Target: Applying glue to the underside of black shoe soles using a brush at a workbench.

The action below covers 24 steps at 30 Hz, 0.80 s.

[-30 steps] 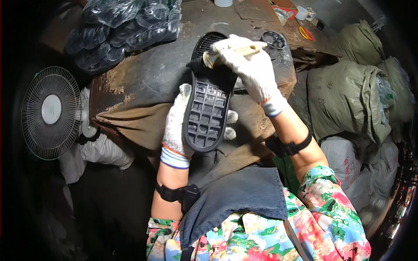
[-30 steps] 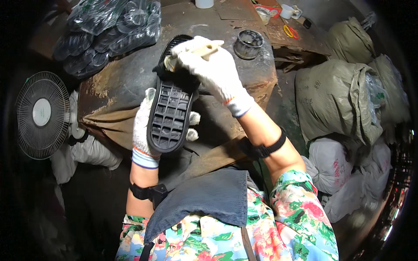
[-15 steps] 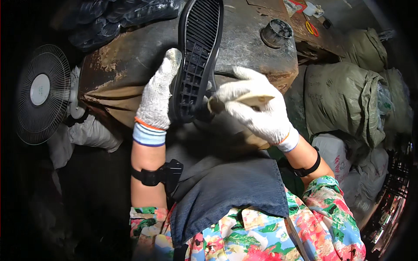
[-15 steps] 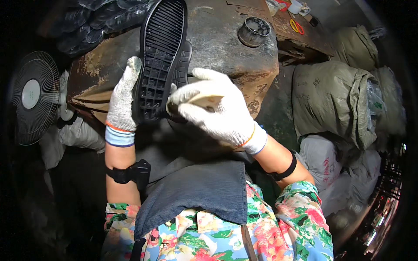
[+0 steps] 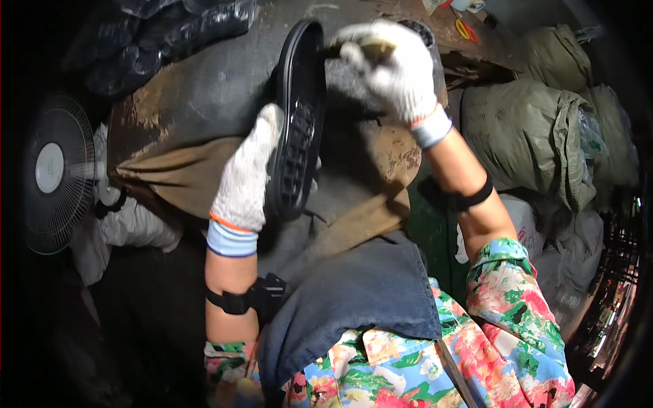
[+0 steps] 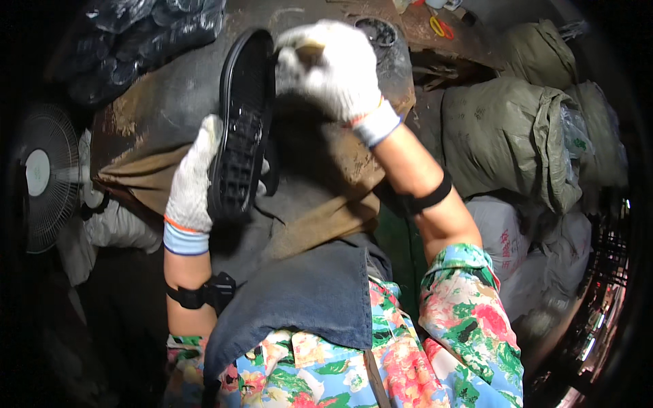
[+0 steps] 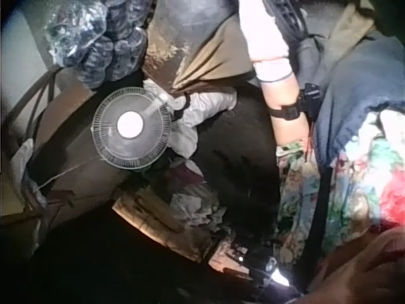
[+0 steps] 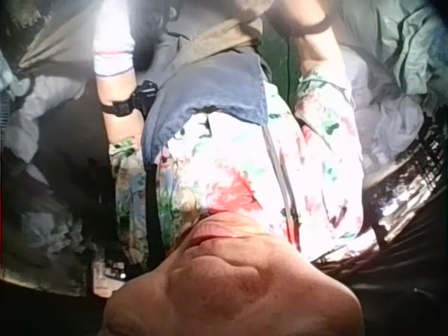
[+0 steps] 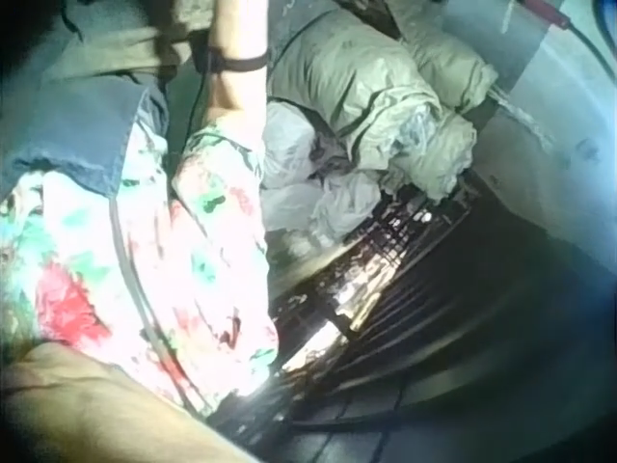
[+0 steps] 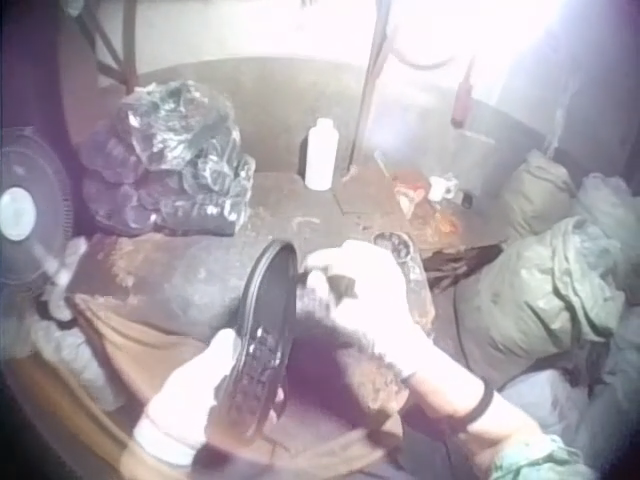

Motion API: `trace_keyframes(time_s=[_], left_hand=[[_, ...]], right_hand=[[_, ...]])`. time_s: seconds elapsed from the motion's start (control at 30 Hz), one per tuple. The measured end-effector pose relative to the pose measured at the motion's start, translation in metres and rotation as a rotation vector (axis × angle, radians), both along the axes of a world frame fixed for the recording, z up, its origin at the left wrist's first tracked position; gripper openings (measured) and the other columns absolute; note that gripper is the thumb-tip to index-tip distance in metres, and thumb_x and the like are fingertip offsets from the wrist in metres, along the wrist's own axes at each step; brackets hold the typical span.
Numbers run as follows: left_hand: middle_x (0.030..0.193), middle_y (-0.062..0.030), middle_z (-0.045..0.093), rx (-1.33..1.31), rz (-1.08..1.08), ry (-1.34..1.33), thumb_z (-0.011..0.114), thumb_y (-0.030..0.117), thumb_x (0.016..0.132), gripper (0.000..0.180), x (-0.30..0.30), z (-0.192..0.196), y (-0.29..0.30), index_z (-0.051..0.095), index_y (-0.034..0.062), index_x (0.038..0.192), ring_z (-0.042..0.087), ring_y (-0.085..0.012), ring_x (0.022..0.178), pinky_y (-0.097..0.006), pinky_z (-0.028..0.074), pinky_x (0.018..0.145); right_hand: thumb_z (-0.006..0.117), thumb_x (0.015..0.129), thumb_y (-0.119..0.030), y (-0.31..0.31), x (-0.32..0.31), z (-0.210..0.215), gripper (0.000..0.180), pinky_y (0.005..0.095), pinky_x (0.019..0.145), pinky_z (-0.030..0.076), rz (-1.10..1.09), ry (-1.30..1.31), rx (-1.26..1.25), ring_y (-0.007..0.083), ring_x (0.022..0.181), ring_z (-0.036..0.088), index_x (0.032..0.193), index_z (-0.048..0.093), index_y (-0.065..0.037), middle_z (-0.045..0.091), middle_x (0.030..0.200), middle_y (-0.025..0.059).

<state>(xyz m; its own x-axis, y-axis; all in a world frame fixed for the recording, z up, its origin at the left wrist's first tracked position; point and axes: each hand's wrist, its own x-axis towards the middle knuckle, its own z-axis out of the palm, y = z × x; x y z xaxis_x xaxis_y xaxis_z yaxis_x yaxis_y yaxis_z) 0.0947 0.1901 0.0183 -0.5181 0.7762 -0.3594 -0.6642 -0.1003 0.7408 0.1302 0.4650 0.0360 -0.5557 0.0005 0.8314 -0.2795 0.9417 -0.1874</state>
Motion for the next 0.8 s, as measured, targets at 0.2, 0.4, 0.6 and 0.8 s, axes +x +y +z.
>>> trace_keyframes(time_s=[0.2,0.4,0.6,0.8], left_hand=[[0.120,-0.0199,0.073,0.161,-0.044,-0.318,0.042,0.057,0.111,0.068,0.011,-0.015,-0.007,0.058,-0.0008,0.142,0.077,-0.0320,0.092,-0.053,0.067,0.077],[0.131,-0.0290,0.067,0.399,-0.141,-0.563,0.036,0.064,0.109,0.079,0.006,-0.020,-0.001,0.052,-0.0017,0.148,0.069,-0.0567,0.107,-0.074,0.059,0.084],[0.148,-0.0291,0.056,0.587,-0.089,-0.652,0.037,0.060,0.110,0.076,-0.004,-0.034,-0.006,0.045,-0.0017,0.154,0.062,-0.0586,0.122,-0.078,0.051,0.095],[0.154,-0.0309,0.050,0.650,-0.128,-0.682,0.035,0.058,0.111,0.076,0.003,-0.033,-0.006,0.041,-0.0022,0.157,0.056,-0.0606,0.128,-0.079,0.048,0.100]], right_hand=[[0.080,0.083,-0.022,-0.009,0.003,-0.003,0.011,0.0384,0.082,0.056,-0.047,-0.089,0.078,0.0282,0.080,0.071,0.091,0.080,-0.015,0.076,0.083,0.0044],[0.080,0.086,-0.019,-0.017,-0.040,0.006,0.017,0.0344,0.081,0.058,0.019,-0.099,0.129,0.0275,0.089,0.073,0.102,0.080,-0.013,0.077,0.093,0.0061],[0.078,0.092,-0.019,-0.034,-0.031,-0.021,0.020,0.0312,0.086,0.059,0.193,-0.079,-0.592,0.0196,0.093,0.077,0.109,0.081,-0.010,0.080,0.101,0.0086],[0.075,0.091,-0.009,-0.045,-0.019,-0.042,0.020,0.0301,0.089,0.058,0.314,-0.246,-0.918,0.0161,0.095,0.074,0.110,0.079,-0.005,0.080,0.106,0.0063]])
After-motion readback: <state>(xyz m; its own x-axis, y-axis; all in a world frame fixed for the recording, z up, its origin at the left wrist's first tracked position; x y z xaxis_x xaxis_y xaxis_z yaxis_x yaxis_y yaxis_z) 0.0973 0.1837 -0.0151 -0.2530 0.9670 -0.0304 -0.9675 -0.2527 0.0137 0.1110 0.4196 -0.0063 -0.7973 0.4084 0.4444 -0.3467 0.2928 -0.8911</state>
